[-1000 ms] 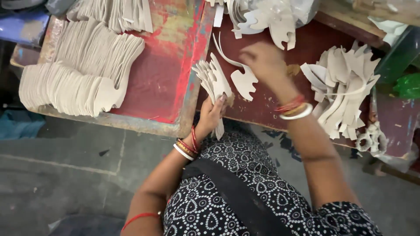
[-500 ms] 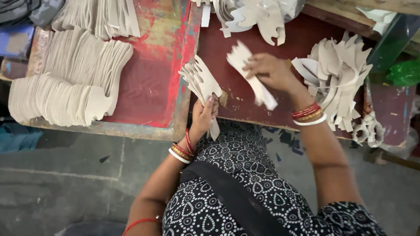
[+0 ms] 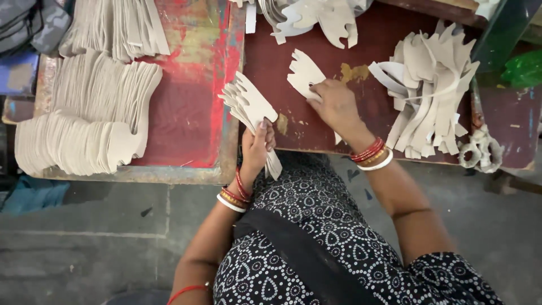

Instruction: The person sorts white paper cutouts on a red table, picking up pieces with their right hand and adding them to a stack held in the left hand. The person briefly pans the camera to the side before returning to the task and continuing to organize the paper pieces into a neat pile.

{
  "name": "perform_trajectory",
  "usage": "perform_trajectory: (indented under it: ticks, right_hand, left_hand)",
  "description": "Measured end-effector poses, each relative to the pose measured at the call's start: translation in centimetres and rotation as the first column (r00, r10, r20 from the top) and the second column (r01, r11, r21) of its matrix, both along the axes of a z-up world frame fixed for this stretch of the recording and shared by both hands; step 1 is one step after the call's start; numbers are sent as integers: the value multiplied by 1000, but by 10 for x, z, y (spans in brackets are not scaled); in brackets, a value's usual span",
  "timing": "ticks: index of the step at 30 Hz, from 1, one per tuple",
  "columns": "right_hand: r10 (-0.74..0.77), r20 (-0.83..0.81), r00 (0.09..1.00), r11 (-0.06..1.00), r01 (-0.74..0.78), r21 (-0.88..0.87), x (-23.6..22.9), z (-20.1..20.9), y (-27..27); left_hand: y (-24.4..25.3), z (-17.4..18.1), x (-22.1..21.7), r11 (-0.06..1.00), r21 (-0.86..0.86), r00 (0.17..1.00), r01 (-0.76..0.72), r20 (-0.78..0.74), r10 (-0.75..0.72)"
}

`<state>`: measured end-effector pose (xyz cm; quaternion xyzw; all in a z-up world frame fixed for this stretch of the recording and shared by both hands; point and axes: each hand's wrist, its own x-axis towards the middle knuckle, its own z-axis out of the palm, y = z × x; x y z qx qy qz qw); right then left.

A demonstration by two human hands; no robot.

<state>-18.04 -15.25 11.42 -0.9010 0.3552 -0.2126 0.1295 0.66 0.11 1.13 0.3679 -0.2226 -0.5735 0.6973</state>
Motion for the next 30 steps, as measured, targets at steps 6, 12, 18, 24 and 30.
perform_trajectory:
  ticks: [6,12,18,24,30]
  right_hand:
    - [-172,46,984,985,172,-5,-3,-9,-1]
    - [-238,215,947,926,155,345,-19,-3,-13]
    - [-213,424,880,938,63,341,-14,37,6]
    - [-420,268,867,585,32,811,29,53,63]
    - [-82,465,881,773,-238,588,23,2,81]
  left_hand:
    - [-3,-4,1,1000,-7,1000,13,11,-13]
    - [-9,32,-8,994,104,1000,-19,-22,21]
    - [-29,31,-31,996,67,965,66,-256,-46]
    - [-30,-5,-37,992,34,973,121,-200,-112]
    - [-25,-46,-37,997,-81,972,-18,234,36]
